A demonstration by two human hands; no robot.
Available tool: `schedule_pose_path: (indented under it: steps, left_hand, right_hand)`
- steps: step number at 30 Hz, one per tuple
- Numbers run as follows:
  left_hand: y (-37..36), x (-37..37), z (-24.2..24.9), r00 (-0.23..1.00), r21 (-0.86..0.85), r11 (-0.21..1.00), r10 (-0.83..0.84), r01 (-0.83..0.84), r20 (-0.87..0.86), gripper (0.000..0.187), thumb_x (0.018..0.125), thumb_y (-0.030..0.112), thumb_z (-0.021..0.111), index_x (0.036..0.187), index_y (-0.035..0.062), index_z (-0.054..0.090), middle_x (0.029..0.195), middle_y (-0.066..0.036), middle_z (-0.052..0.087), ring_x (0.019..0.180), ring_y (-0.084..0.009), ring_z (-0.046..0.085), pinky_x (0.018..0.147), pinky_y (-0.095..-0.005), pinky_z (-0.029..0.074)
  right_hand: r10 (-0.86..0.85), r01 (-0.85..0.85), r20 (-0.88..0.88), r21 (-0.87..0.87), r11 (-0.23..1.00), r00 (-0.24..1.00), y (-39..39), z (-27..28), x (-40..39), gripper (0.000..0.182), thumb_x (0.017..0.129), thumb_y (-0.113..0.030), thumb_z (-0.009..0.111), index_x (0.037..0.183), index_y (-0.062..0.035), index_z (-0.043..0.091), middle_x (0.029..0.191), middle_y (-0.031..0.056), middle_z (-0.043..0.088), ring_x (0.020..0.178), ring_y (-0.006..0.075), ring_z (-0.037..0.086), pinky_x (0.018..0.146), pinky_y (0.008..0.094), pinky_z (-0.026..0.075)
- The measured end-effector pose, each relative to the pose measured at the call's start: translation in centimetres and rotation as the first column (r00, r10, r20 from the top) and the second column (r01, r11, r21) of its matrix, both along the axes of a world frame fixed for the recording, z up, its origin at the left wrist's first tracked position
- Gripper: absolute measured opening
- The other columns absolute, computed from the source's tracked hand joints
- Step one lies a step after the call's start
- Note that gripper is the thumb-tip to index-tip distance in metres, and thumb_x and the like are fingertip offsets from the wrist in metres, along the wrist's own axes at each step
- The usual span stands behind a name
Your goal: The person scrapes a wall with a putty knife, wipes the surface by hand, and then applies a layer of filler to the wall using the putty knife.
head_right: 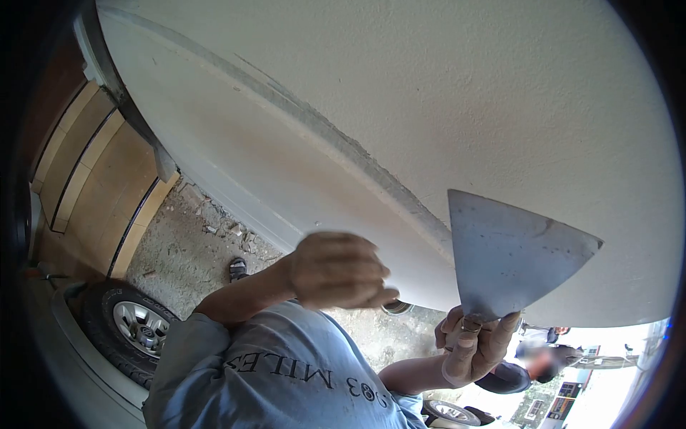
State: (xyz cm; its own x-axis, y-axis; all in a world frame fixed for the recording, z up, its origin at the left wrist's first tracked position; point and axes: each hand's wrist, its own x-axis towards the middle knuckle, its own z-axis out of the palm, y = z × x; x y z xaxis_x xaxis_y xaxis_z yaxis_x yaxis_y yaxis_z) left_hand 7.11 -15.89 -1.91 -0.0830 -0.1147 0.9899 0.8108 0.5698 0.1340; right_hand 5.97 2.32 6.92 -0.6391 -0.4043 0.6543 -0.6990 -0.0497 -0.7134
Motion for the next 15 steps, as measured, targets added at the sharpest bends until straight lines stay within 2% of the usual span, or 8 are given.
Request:
schedule_pose_path:
  steps: [2, 3, 4, 6, 9, 12, 15]
  left_hand:
    - [-1.4, 0.0, 0.9, 0.989, 0.363, 0.927, -0.133, 0.100, 0.067, 0.020, 0.072, 0.011, 0.062, 0.085, 0.0009, 0.051, 0.061, -0.008, 0.055, 0.055, -0.0136, 0.056, 0.046, -0.0231, 0.048]
    - [-2.1, 0.1, 2.2, 0.982, 0.541, 0.834, -0.176, 0.111, 0.069, 0.020, 0.074, 0.005, 0.058, 0.090, 0.0000, 0.048, 0.061, -0.012, 0.055, 0.052, -0.0121, 0.055, 0.042, -0.0223, 0.046]
    - [-2.4, 0.1, 2.6, 0.931, 0.691, 0.699, -0.348, 0.182, 0.108, 0.017, 0.080, 0.011, 0.053, 0.090, -0.0021, 0.049, 0.063, -0.014, 0.056, 0.049, -0.0116, 0.055, 0.040, -0.0217, 0.045]
    - [-3.5, 0.8, 3.4, 0.738, 0.805, 0.541, -0.642, 0.244, 0.207, 0.032, 0.081, 0.028, 0.053, 0.089, -0.0029, 0.051, 0.063, -0.010, 0.057, 0.050, -0.0121, 0.057, 0.040, -0.0209, 0.044]
    - [-2.9, 0.9, 4.1, 0.650, 0.853, 0.415, -0.749, 0.316, 0.124, 0.039, 0.083, 0.035, 0.049, 0.089, -0.0036, 0.053, 0.062, -0.010, 0.056, 0.046, -0.0125, 0.057, 0.037, -0.0209, 0.043]
    - [-2.5, 0.4, 4.3, 0.612, 0.820, 0.467, -0.768, 0.330, 0.190, 0.037, 0.083, 0.034, 0.049, 0.083, -0.0023, 0.055, 0.060, -0.009, 0.056, 0.047, -0.0121, 0.058, 0.037, -0.0204, 0.043]
    - [-2.3, -0.1, 4.2, 0.547, 0.802, 0.460, -0.812, 0.382, 0.205, 0.035, 0.084, 0.032, 0.048, 0.080, -0.0017, 0.055, 0.057, -0.007, 0.054, 0.047, -0.0113, 0.057, 0.038, -0.0202, 0.044]
  right_hand:
    - [0.018, -0.019, 0.019, 0.020, 1.000, 1.000, -0.5, -0.1, 0.1, 0.054, 0.083, -0.010, 0.046, 0.128, 0.0022, 0.019, 0.058, 0.0075, 0.046, 0.040, 0.0067, 0.039, 0.030, 0.0166, 0.029]
    - [0.026, -0.028, 0.026, 0.046, 0.999, 0.999, -0.8, -0.1, 0.3, 0.053, 0.083, -0.009, 0.046, 0.128, 0.0028, 0.020, 0.058, 0.0073, 0.046, 0.040, 0.0065, 0.039, 0.030, 0.0166, 0.029]
    - [0.033, -0.035, 0.033, 0.073, 0.997, 0.999, -1.1, 0.0, 0.5, 0.052, 0.083, -0.009, 0.046, 0.127, 0.0033, 0.021, 0.058, 0.0070, 0.047, 0.039, 0.0063, 0.039, 0.031, 0.0167, 0.028]
    - [0.029, -0.032, 0.026, 0.132, 0.991, 0.999, -1.7, -0.1, 0.8, 0.050, 0.082, -0.008, 0.045, 0.126, 0.0042, 0.024, 0.057, 0.0067, 0.048, 0.039, 0.0059, 0.039, 0.031, 0.0167, 0.028]
    - [0.006, -0.003, -0.014, 0.226, 0.974, 1.000, -2.5, -0.1, 0.9, 0.047, 0.083, -0.008, 0.046, 0.124, 0.0051, 0.029, 0.056, 0.0068, 0.050, 0.039, 0.0046, 0.040, 0.033, 0.0169, 0.028]
    - [-0.033, 0.031, 0.000, 0.341, 0.939, 0.999, -2.2, 0.4, 1.1, 0.046, 0.083, -0.009, 0.046, 0.124, 0.0049, 0.029, 0.054, 0.0059, 0.050, 0.039, 0.0039, 0.040, 0.034, 0.0168, 0.028]
    - [-0.071, 0.063, 0.006, 0.389, 0.919, 0.997, -1.8, 0.9, 1.1, 0.045, 0.084, -0.011, 0.045, 0.123, 0.0060, 0.030, 0.051, 0.0039, 0.048, 0.039, 0.0038, 0.040, 0.034, 0.0167, 0.028]
